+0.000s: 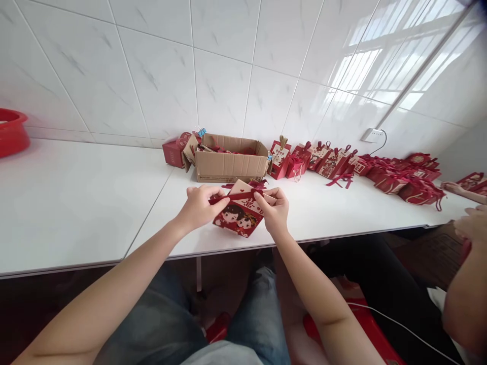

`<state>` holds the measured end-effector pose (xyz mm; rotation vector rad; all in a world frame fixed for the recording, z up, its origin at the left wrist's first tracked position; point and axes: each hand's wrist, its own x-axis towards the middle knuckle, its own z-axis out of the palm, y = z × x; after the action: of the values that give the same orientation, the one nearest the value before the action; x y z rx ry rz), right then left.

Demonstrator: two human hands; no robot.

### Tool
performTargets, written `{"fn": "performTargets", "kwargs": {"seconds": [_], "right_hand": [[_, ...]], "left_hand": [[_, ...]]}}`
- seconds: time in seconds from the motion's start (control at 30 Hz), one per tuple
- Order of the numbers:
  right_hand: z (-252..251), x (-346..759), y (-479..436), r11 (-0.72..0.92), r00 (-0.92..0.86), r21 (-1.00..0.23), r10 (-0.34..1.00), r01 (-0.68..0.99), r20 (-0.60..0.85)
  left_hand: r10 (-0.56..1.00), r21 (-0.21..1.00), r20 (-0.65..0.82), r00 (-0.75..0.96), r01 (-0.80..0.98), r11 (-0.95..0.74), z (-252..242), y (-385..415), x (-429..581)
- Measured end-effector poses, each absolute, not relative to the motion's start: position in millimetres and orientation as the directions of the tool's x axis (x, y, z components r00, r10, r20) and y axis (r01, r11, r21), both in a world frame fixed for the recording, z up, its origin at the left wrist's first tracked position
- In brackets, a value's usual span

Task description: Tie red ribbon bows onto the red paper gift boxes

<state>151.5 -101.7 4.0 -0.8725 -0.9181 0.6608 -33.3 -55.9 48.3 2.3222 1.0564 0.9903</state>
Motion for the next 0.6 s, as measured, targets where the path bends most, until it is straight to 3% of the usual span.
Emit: {"fn": "performTargets", "kwargs": {"seconds": [0.1,0.3,0.47,0.6], "right_hand": [[9,154,-123,0.488,0.379,-0.871,0.799,0.046,0.468],[26,149,-152,0.545,0.152,-0.791,0.788,0.277,0.597],[32,143,-160,0.752,0.001,-0.504,0.557,0.425,0.831],[24,143,-158,0.857,-0.073,-0.284,0.346,0.430,0.935]], "left_hand": [[0.756,0.710,0.434,0.490,0.330,-0.622,71,-58,-50],[0.675,0.756,0.501,0.542,0.105,-0.646,117,-68,-55],[0.559,0.763,0.508,0.655,-0.041,-0.645,136,-83,-45],[0.596,0.766,0.526,0.607,-0.034,-0.642,130,-89,-45]]}}
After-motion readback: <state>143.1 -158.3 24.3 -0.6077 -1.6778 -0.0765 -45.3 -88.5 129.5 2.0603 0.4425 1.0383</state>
